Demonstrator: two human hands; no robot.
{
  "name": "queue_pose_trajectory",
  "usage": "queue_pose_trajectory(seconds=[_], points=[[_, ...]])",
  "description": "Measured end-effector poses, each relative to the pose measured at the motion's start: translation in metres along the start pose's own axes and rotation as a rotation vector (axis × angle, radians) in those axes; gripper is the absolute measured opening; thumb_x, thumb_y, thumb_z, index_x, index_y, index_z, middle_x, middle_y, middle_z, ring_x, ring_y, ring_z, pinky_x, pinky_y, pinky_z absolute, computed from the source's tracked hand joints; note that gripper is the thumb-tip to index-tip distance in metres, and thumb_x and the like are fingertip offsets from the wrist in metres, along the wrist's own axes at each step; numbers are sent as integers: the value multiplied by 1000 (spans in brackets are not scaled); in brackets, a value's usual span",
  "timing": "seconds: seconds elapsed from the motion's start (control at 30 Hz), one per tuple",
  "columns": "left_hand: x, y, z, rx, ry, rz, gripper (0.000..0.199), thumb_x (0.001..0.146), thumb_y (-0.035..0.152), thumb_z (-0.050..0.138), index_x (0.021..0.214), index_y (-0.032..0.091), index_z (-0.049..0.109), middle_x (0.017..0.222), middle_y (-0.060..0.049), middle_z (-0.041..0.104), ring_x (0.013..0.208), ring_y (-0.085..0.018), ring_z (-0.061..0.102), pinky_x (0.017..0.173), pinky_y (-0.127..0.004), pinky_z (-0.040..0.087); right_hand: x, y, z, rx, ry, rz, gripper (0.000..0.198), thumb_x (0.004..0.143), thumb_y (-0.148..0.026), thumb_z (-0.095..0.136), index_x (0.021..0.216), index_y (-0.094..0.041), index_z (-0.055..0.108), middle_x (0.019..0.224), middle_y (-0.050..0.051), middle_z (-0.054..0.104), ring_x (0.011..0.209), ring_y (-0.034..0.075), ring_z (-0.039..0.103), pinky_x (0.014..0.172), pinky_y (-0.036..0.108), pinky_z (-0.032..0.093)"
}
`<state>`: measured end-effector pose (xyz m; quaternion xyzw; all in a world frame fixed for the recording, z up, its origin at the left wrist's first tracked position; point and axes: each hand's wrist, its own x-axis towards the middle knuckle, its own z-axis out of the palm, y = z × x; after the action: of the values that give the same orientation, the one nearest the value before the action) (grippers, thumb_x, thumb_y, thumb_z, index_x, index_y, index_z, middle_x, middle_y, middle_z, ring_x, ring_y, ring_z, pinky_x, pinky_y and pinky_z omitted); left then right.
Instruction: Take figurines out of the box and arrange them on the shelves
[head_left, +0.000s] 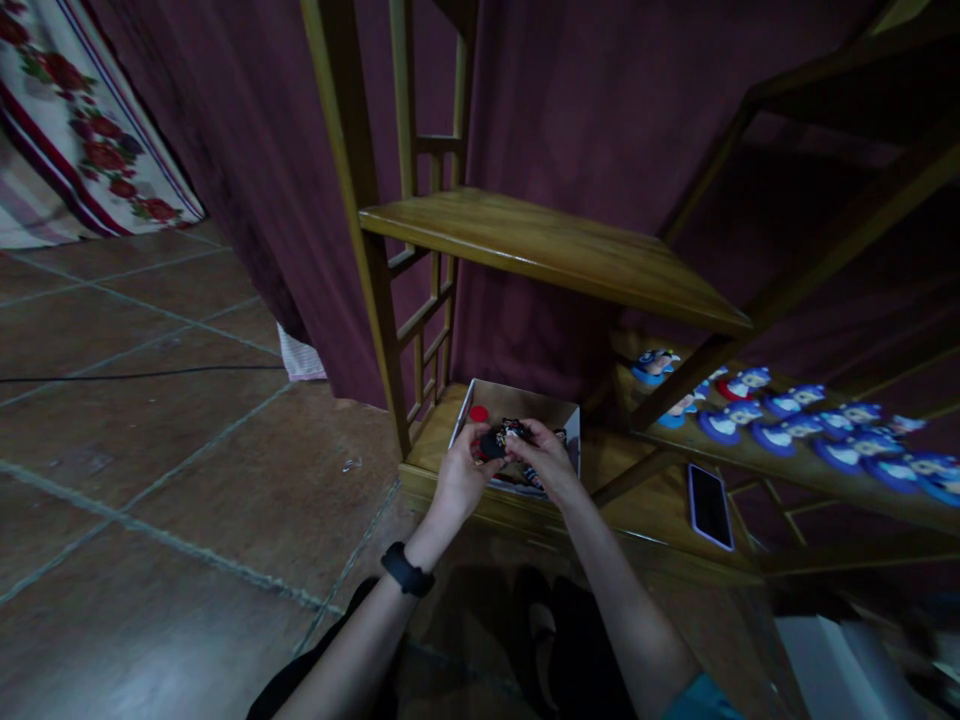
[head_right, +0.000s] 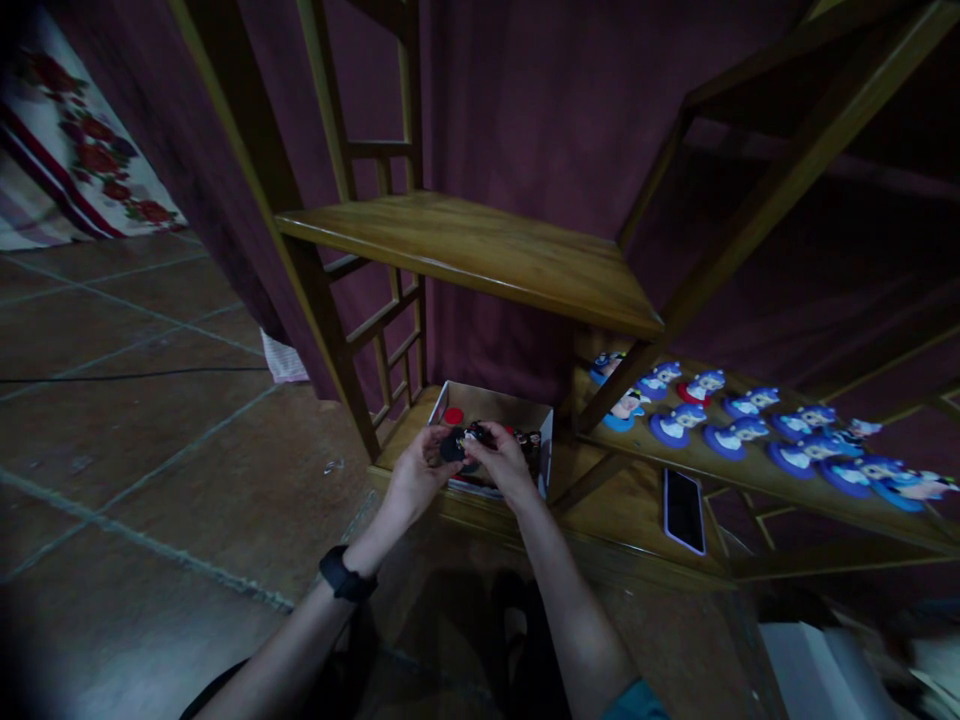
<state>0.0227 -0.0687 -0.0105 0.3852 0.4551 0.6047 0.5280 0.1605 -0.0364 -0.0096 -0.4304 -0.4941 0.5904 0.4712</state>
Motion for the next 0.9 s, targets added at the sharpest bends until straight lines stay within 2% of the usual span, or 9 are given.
queue_pose_trajectory(seconds=[0.27,0.47,0.57,0.9], points=[[-2,7,3,-138,-1,-59,52,46,-5,72,91,18,60,102,-7,62,86,-15,60,83,-28,44,-3,-7,1,-67,-13,-32,33,61,-39,70,87,-21,58,72,-3,60,58,10,53,55,23,45],[2,4,2,-150,-13,-80,46,44,-1,75,83,16,58,83,-5,66,75,-14,61,76,-28,47,-2,-3,-5,-10,-24,-19,35,61,-38,71,90,-21,57,74,-3,60,60,11,55,57,24,47],[4,3,1,-157,-30,-97,42,45,2,77,81,14,60,79,-5,67,73,-14,61,74,-27,48,-3,-4,-6,6,-41,-26,34,62,-37,72,89,-22,57,78,-3,60,61,11,55,58,24,48],[4,4,-2,-274,-97,-197,42,52,10,77,93,12,67,85,-8,70,78,-15,63,78,-28,47,-5,-12,-12,-42,-125,-77,33,64,-37,71,90,-22,58,78,-3,61,65,11,58,65,27,50]])
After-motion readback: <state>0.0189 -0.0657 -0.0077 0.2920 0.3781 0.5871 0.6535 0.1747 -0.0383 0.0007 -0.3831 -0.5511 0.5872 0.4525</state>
